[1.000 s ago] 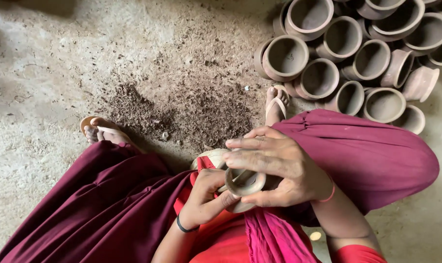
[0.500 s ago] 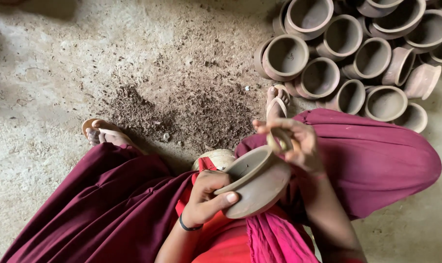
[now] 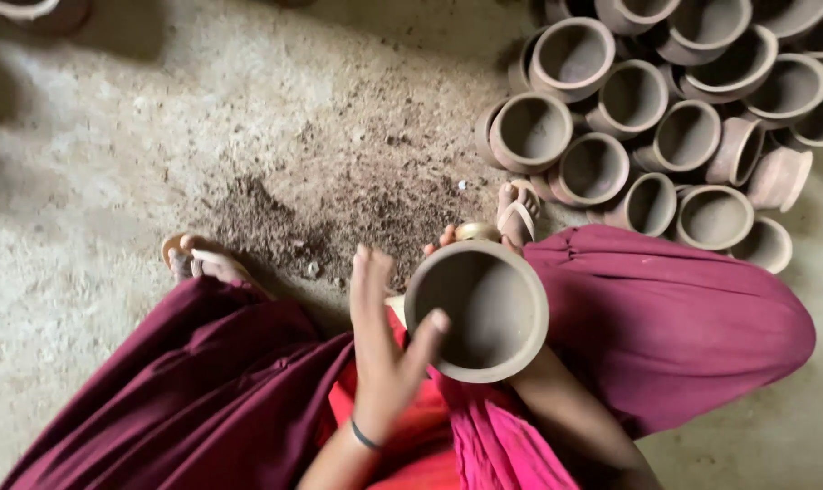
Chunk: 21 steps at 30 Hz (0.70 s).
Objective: The person holds a clay pot and presses a small metal ring against its surfaces while rotating it. After rubbing the pot with the ring, the person sets it aside and picks up another one.
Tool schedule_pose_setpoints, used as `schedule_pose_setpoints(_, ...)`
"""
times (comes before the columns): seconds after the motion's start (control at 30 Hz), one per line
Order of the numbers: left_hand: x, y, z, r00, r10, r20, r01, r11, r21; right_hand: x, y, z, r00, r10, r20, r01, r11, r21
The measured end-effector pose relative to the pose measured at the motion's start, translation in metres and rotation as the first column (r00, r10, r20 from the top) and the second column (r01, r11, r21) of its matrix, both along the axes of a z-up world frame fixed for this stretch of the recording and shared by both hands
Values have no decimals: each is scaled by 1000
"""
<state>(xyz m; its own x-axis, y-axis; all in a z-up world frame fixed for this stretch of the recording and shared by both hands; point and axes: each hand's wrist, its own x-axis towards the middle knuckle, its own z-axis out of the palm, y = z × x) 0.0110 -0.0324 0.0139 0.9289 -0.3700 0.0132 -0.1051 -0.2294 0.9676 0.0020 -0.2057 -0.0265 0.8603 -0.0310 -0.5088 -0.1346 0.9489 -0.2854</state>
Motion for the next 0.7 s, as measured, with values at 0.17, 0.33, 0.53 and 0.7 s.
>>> schedule_pose_setpoints(0.17,-4,-5,-30,573,-130,-809,-480,747,-460,-3,-9,-7,994,33,106,-25,997,-75)
schedule_pose_setpoints(0.33,-7,-2,-31,675,13,-737,-519,718,-463,1,-43,10,948,81,309,51,916,-398)
schedule_pose_setpoints(0.53,-8,-1,-45,879,211,-427,-345,900,-266,31,-16,84,714,689,124,150,22,-988)
schedule_pose_setpoints(0.7,-4,3,-34,904,193,-381,-311,909,-278,52,-8,90,606,791,-80,341,-350,-873)
